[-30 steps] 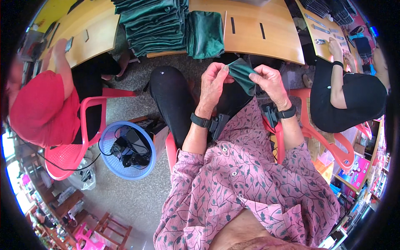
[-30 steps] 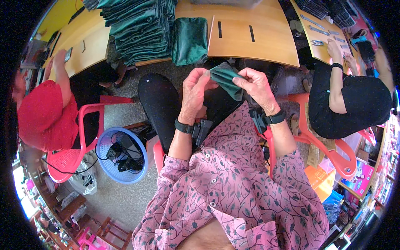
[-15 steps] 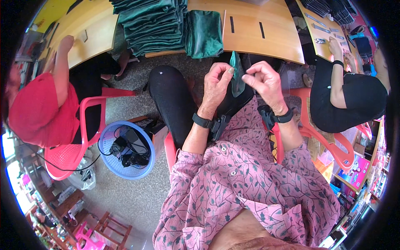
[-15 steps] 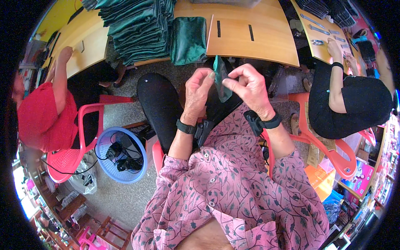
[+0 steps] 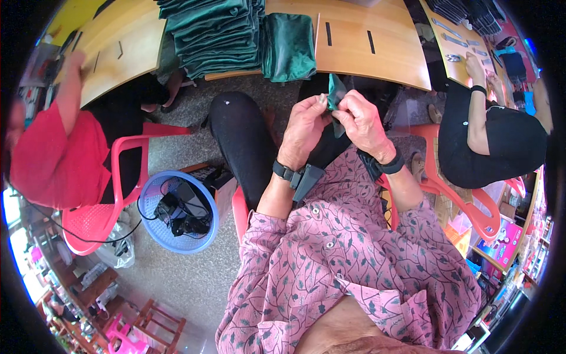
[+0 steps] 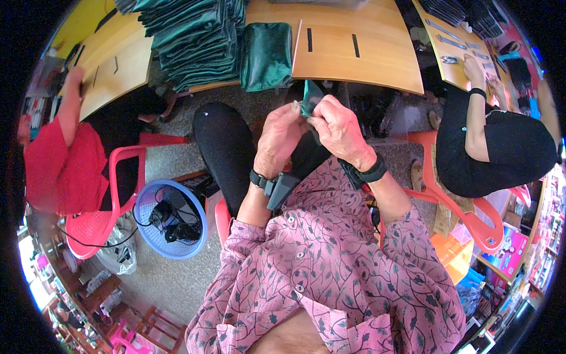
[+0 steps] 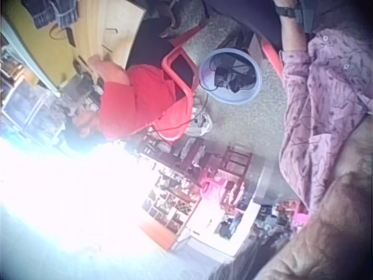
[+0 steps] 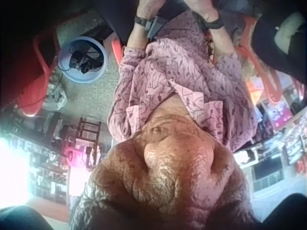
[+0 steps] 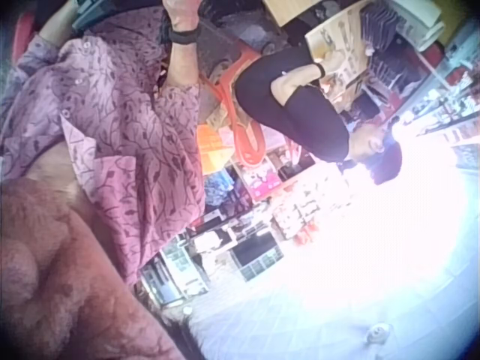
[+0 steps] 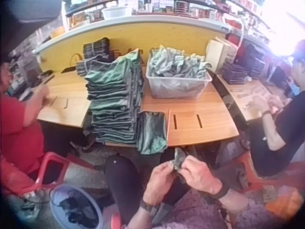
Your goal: The person sits on the floor and folds small green fabric pouches one by one. They pick up a pouch, fold it into a compact square, and place it on a growing stack on the table. The process is repeated continuously for multiple pouches.
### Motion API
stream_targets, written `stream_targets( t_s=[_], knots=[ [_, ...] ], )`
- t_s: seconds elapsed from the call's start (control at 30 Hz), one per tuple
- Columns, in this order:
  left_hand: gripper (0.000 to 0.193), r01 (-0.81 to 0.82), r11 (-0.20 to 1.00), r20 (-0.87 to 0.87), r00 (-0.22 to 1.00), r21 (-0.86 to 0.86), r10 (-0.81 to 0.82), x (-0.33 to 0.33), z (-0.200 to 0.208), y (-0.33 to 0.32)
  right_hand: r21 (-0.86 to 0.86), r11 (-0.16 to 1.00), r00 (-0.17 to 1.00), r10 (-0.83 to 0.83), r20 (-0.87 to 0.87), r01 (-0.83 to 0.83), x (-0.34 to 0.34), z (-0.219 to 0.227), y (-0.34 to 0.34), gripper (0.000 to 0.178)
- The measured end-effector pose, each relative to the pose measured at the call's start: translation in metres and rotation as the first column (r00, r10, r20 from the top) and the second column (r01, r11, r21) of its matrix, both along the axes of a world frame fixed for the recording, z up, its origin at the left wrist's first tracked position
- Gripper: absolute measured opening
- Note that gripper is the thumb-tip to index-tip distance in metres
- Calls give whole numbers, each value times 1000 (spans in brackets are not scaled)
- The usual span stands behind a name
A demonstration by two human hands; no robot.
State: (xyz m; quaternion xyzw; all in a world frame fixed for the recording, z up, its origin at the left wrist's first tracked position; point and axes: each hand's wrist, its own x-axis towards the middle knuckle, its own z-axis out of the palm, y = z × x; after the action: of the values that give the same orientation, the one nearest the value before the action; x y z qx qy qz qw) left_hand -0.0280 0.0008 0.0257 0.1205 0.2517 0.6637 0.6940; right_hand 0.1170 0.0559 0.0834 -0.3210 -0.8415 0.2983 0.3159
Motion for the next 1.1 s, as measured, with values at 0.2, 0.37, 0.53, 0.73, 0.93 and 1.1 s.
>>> stream_targets(
  t_s=[0.2,0.37,0.53,0.73,0.93,1.1],
  knots=[
    [19,-98,995,-200,976,-34,89,-7,11,1,-274,958,995,-94,-36,81,6,-3,-2,18],
    [15,-98,995,-698,710,33,93,-4,12,-3,-216,973,993,-97,-64,81,4,-8,-4,18],
    [13,-121,988,-669,727,94,153,-3,7,-1,-132,991,997,-38,-61,30,4,-10,-4,16],
    [12,-114,991,-600,788,73,135,-2,7,-1,-416,909,990,-91,-111,37,11,-4,-4,10],
    [11,-135,984,-688,703,117,179,1,13,-2,-664,744,964,-224,-145,73,13,6,-5,9],
    [12,-176,959,-764,579,222,283,8,12,0,-612,777,953,-278,-121,150,10,2,-5,10]
  ],
)
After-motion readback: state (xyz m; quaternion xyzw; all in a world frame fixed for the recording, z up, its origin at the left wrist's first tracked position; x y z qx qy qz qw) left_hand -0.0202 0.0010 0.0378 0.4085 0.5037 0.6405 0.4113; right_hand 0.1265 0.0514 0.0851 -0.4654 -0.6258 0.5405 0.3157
